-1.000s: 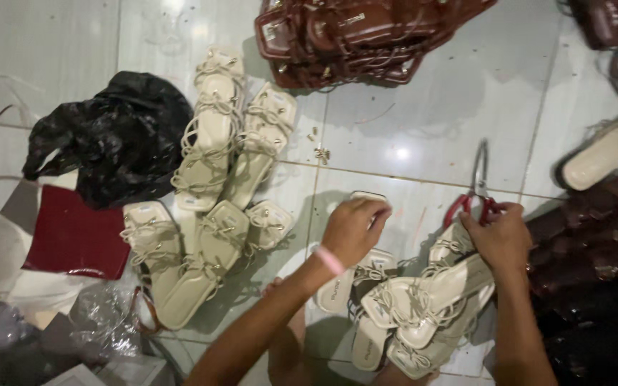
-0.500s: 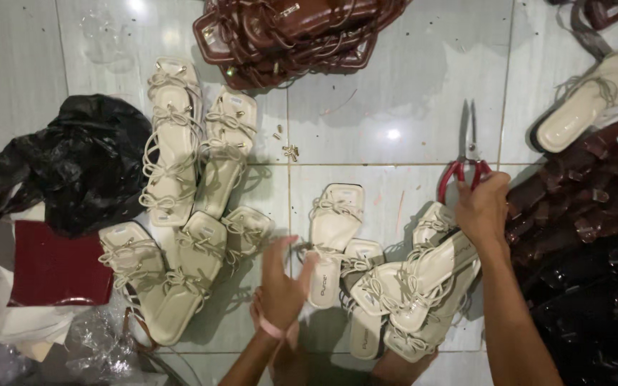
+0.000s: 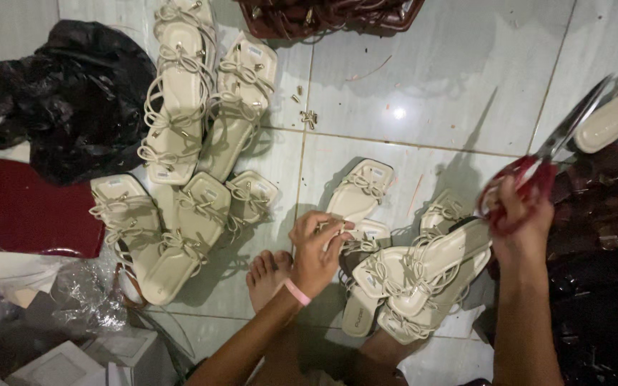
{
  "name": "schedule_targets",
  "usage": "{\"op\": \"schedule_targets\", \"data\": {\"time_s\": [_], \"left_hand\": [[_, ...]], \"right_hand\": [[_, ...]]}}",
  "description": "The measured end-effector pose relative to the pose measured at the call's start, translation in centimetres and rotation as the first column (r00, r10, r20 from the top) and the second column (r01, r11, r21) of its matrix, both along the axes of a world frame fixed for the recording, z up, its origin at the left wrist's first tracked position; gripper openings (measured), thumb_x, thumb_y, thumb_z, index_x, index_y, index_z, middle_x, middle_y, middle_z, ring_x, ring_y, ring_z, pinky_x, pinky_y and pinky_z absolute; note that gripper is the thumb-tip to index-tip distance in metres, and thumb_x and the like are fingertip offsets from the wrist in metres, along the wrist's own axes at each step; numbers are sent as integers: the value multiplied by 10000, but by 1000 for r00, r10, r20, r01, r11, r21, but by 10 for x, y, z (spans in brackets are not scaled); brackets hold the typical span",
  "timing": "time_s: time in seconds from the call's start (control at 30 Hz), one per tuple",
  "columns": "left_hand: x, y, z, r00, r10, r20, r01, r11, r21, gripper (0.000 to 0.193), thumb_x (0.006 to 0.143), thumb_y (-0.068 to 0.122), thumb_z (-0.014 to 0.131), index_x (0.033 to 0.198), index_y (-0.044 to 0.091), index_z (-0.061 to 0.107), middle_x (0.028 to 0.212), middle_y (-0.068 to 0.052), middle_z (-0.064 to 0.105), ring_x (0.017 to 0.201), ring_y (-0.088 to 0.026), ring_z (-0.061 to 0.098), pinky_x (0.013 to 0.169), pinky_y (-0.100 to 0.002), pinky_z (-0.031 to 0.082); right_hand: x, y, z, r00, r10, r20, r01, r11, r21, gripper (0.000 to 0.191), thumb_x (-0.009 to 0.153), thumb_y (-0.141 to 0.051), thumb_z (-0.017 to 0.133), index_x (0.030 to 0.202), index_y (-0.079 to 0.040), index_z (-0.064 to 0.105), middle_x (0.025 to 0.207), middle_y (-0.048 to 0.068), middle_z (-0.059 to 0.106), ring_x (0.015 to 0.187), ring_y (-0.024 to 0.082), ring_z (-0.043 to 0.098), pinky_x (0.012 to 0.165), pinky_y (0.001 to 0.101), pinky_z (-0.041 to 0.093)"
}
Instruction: The person sits on the floor and assembles beige sandals by threading laces through eyelets and attaching small metal aglets. They use red-handled scissors to trim excess lace and repeatedly adjust the laces and aglets on multiple sandals.
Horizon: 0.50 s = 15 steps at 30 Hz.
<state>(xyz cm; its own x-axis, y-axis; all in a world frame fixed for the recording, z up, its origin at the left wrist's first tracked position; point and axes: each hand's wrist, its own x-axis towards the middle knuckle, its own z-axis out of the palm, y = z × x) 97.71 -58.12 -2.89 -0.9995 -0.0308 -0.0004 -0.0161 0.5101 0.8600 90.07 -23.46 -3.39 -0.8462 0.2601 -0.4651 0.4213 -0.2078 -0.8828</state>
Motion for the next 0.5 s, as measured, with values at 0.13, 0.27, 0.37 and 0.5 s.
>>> {"op": "schedule_targets", "data": {"time_s": [0.13,0.27,0.37,0.5], "left_hand": [[-6,-12,-3,990,-60,131,47,994,98,163,909,124,755,1066,153,788,1084,-39,645,1130,-250,561,983,-419,373],[-10,-18,-5,982,-106,155,86,987,133,133,900,147,775,1031,161,794,1063,-36,643,1107,-257,549,992,-419,391],[-9,-19,-6,982,-134,135,113,982,152,134,903,154,770,1035,160,793,1069,-36,646,1114,-260,555,1010,-414,406],[-6,-19,-9,979,-142,146,119,980,159,150,898,151,771,1047,138,789,1086,-64,634,1141,-278,551,1020,-418,419]], "right_hand": [[44,-26,20,964,242,107,-225,963,-149,176,1050,-175,656,1097,-34,562,824,23,566,647,114,530,570,261,452],[48,-55,42,870,374,320,-152,822,-548,509,1113,-432,690,1121,73,626,790,55,632,551,62,549,449,223,425],[43,-88,75,238,573,784,-948,312,59,660,836,-312,833,1399,-128,542,1004,103,692,639,335,704,519,464,587],[15,-124,109,203,627,752,-968,13,250,866,638,-581,891,1298,-125,567,1062,148,713,1036,328,691,854,430,539]]}}
